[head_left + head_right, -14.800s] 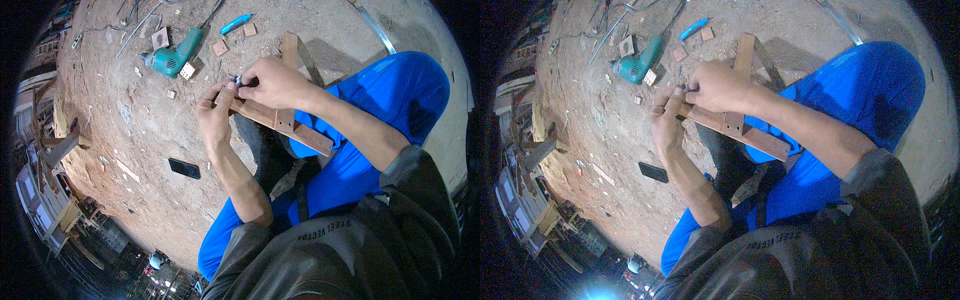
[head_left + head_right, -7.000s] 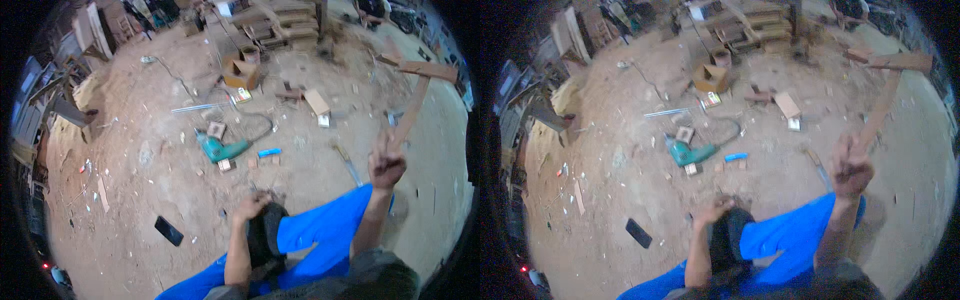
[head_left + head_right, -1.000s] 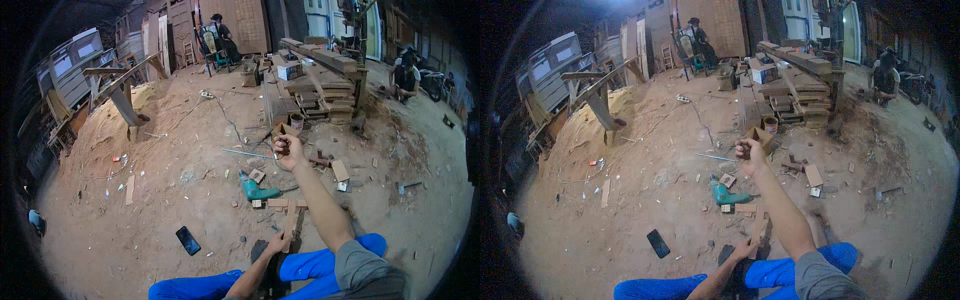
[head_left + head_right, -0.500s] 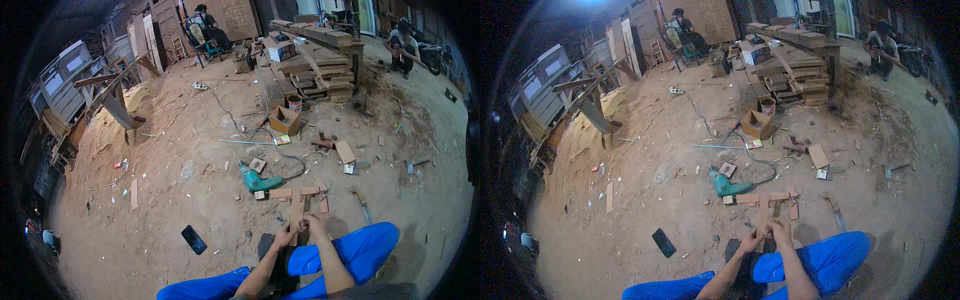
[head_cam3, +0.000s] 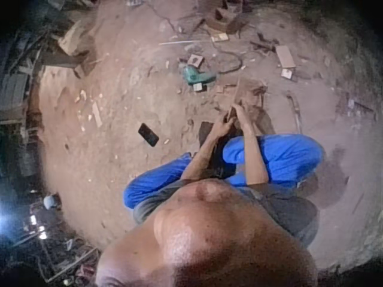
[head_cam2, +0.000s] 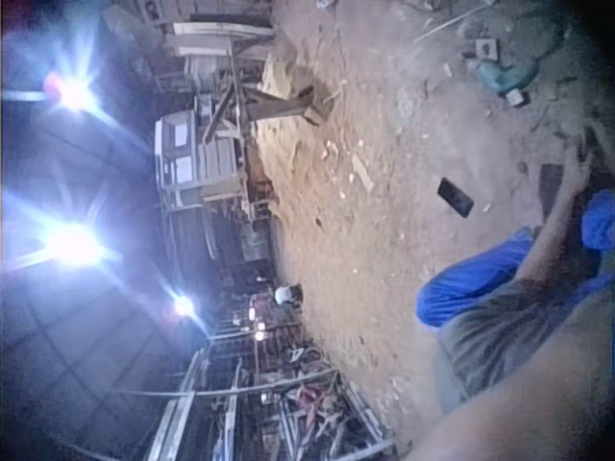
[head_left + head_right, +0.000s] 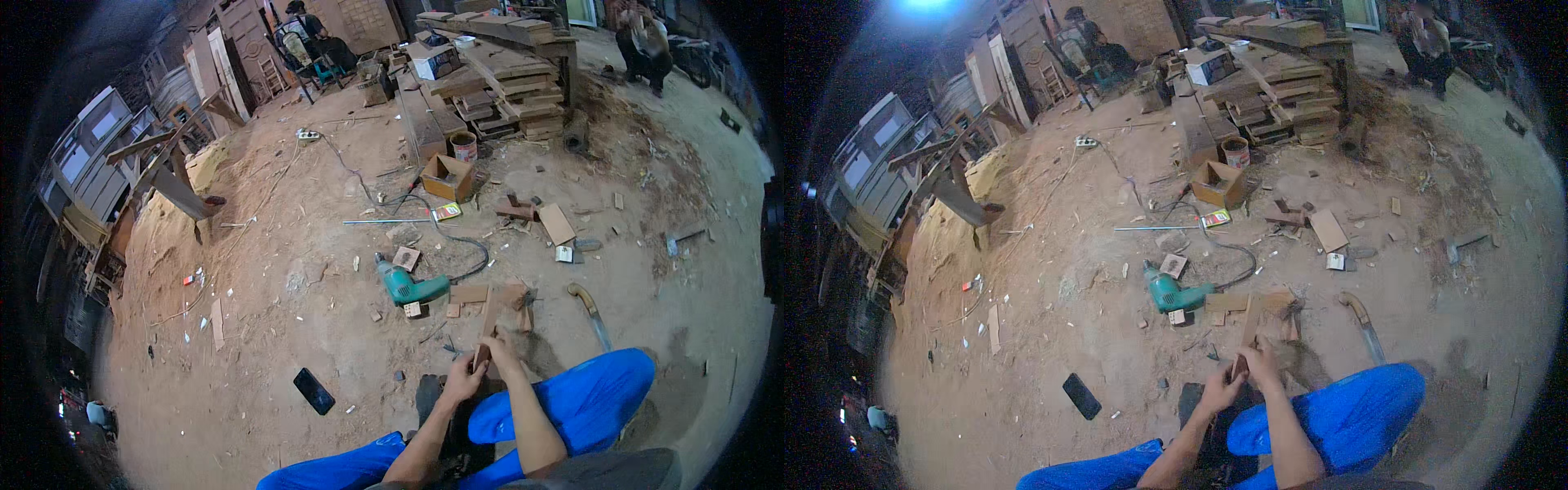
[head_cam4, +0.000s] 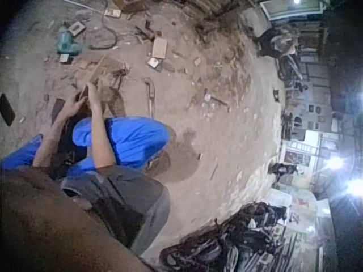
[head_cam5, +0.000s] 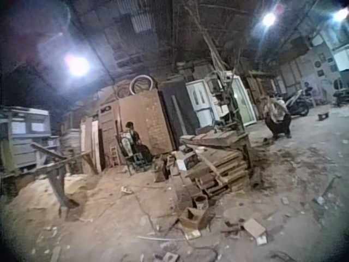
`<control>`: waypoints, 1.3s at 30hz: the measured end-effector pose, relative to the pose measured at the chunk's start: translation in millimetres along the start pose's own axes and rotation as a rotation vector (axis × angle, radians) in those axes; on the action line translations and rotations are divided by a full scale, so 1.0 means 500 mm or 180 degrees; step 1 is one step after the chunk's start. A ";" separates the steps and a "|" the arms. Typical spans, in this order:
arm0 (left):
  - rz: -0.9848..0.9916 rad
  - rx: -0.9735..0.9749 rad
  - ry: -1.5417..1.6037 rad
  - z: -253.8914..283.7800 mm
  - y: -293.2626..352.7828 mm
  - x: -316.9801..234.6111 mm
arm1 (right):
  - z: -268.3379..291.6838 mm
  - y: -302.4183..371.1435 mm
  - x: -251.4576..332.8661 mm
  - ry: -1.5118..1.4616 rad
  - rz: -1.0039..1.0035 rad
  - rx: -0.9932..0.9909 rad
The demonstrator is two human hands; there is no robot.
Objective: The person assembles a wooden cross-like structure by hand, using a small wooden mallet to drive two pieces of wood together at a joint.
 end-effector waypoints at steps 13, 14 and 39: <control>-0.0038 -0.0841 -0.0353 0.076 0.033 -0.215 | -0.076 0.151 0.186 0.0489 -0.0394 0.1235; 0.0027 -0.0559 -0.0575 0.070 0.034 -0.232 | -0.086 0.143 0.169 0.0111 -0.0427 0.1406; -0.0557 0.0844 -0.0583 0.218 0.107 -0.262 | 0.060 0.252 0.625 -0.2591 0.1267 0.0986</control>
Point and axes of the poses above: each hand's wrist, its own y-axis away from the middle knuckle, its own z-axis out of the back of the hand, x = y × z, the point moved 9 cm from there along -y, towards the middle knuckle, and after that the axes turned 3 degrees about z, right-handed, at the moved point
